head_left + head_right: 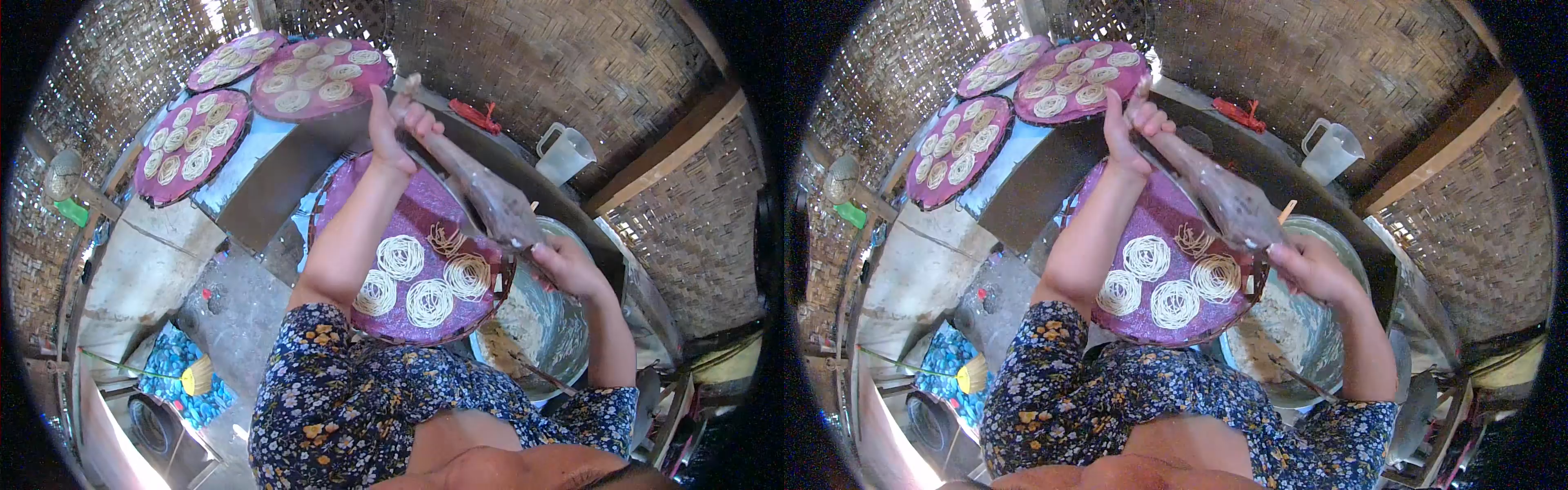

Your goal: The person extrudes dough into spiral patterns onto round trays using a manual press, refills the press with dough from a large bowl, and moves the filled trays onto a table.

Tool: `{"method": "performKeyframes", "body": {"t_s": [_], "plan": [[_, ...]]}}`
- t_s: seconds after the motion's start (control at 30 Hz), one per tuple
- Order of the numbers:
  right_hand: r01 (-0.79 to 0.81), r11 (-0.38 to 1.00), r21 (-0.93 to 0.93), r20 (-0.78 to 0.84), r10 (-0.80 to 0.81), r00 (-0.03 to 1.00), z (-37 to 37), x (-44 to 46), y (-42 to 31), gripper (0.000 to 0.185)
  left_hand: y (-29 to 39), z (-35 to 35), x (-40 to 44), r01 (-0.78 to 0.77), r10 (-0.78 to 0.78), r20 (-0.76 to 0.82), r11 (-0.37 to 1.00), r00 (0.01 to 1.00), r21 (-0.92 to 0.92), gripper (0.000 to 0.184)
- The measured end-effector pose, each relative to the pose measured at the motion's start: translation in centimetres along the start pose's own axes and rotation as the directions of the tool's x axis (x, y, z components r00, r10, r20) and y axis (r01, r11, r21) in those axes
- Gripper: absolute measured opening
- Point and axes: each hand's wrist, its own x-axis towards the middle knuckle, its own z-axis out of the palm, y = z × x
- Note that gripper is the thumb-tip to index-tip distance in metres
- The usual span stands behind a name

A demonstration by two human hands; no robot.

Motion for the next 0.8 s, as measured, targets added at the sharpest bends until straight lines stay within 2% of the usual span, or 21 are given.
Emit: {"method": "performKeyframes", "body": {"t_s": [0.1,0.13,0.17,0.23,0.37,0.43,0.53,0.63,0.7,0.8], "plan": [[0.072,0.997,-0.039,-0.083,-0.075,0.994,0.6,0.4,-0.8,0.045,2.0,2.0,0.8,-0.057,0.053,0.105,0.998,0.993,0.033,0.056],[0.123,0.991,-0.045,-0.062,-0.125,0.990,0.9,0.5,-0.8,0.041,2.8,2.3,0.8,-0.026,0.023,0.134,1.000,0.991,0.015,0.056],[0.120,0.992,-0.024,-0.048,-0.121,0.991,1.2,0.3,-0.9,0.042,3.4,2.4,0.8,0.022,-0.018,0.144,0.999,0.989,-0.029,0.064],[0.119,0.993,0.021,-0.008,-0.119,0.993,1.6,-0.3,-1.0,0.042,3.9,2.9,0.0,0.043,-0.042,0.112,0.999,0.993,-0.002,0.065],[0.071,0.997,0.037,-0.032,-0.070,0.997,1.4,-2.2,-1.0,0.046,2.9,3.8,-1.6,0.055,-0.052,0.104,0.998,0.993,-0.022,0.064],[0.083,0.996,-0.037,-0.057,-0.085,0.995,0.8,-2.7,-1.0,0.049,2.0,3.9,-1.9,0.071,-0.061,0.137,0.995,0.989,-0.066,0.065],[0.109,0.982,-0.155,-0.128,-0.130,0.983,0.4,-3.2,-1.8,0.052,1.9,4.2,-1.4,0.014,-0.006,0.189,0.999,0.982,-0.044,0.059],[0.228,0.928,-0.293,-0.182,-0.289,0.940,0.7,-1.9,-2.1,0.052,2.8,4.2,-0.2,0.000,0.013,0.273,0.999,0.962,-0.046,0.062],[0.204,0.934,-0.293,-0.188,-0.265,0.946,1.1,-1.2,-2.3,0.053,3.8,4.1,0.4,0.030,-0.009,0.319,0.998,0.948,-0.061,0.063],[0.201,0.940,-0.275,-0.167,-0.252,0.953,1.7,-1.1,-2.5,0.053,4.8,5.2,-0.4,-0.009,0.002,0.241,1.000,0.970,0.026,0.063]]}}
